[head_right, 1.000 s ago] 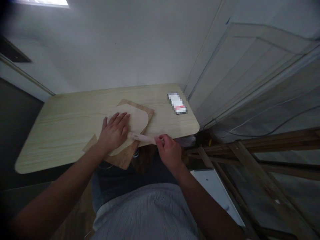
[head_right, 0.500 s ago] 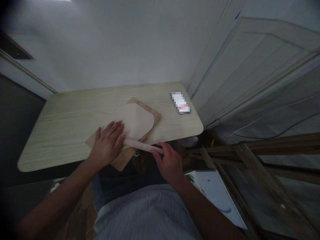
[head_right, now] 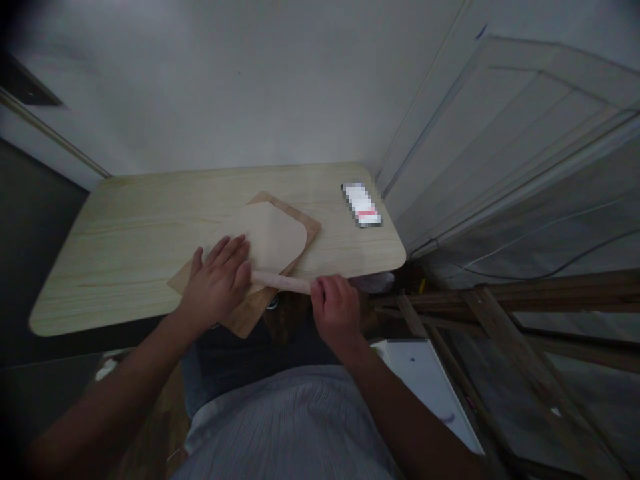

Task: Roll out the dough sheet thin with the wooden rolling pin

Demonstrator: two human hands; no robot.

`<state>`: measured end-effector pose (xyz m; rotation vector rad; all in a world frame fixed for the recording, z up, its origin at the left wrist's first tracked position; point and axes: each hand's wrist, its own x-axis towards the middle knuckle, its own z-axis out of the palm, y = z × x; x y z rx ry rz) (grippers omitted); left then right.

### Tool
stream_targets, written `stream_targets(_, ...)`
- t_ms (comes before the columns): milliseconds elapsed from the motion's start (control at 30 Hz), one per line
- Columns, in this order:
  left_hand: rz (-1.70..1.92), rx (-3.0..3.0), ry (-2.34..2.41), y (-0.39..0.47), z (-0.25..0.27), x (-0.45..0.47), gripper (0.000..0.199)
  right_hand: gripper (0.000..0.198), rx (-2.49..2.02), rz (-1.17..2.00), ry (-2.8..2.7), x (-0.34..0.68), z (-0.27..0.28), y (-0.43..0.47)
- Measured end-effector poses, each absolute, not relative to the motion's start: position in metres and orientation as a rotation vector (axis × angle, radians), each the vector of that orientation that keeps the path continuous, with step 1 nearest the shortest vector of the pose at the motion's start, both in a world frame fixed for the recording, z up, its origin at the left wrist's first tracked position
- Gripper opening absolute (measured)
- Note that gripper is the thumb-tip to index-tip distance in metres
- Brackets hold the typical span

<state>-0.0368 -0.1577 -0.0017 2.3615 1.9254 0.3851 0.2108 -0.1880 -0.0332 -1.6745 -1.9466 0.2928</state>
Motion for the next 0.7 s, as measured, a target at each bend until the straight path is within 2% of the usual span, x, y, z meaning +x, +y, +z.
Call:
stream_targets(200, 0.359, 2.335, 1.915, -0.221, -0.005, -0.050, 0.061, 0.033, -1.576, 0.532, -1.914, 0.218, -0.036, -0.230)
stream_targets(300, 0.349, 2.357, 1.908, -0.233, -0.008, -0.054, 0.063, 0.034, -1.548, 0.552, -1.916, 0.221, -0.036, -0.229)
stream_targets(533, 0.378, 2.332, 1.948, -0.188, -0.007, -0.047, 0.059, 0.038, -1.622, 0.224, -1.903, 0.214, -0.036, -0.175)
stream_targets(700, 0.423, 2.292, 2.042, -0.146, -0.005, -0.040, 0.054, 0.033, -1.787, 0.021, -1.796, 0.200, -0.031, -0.136)
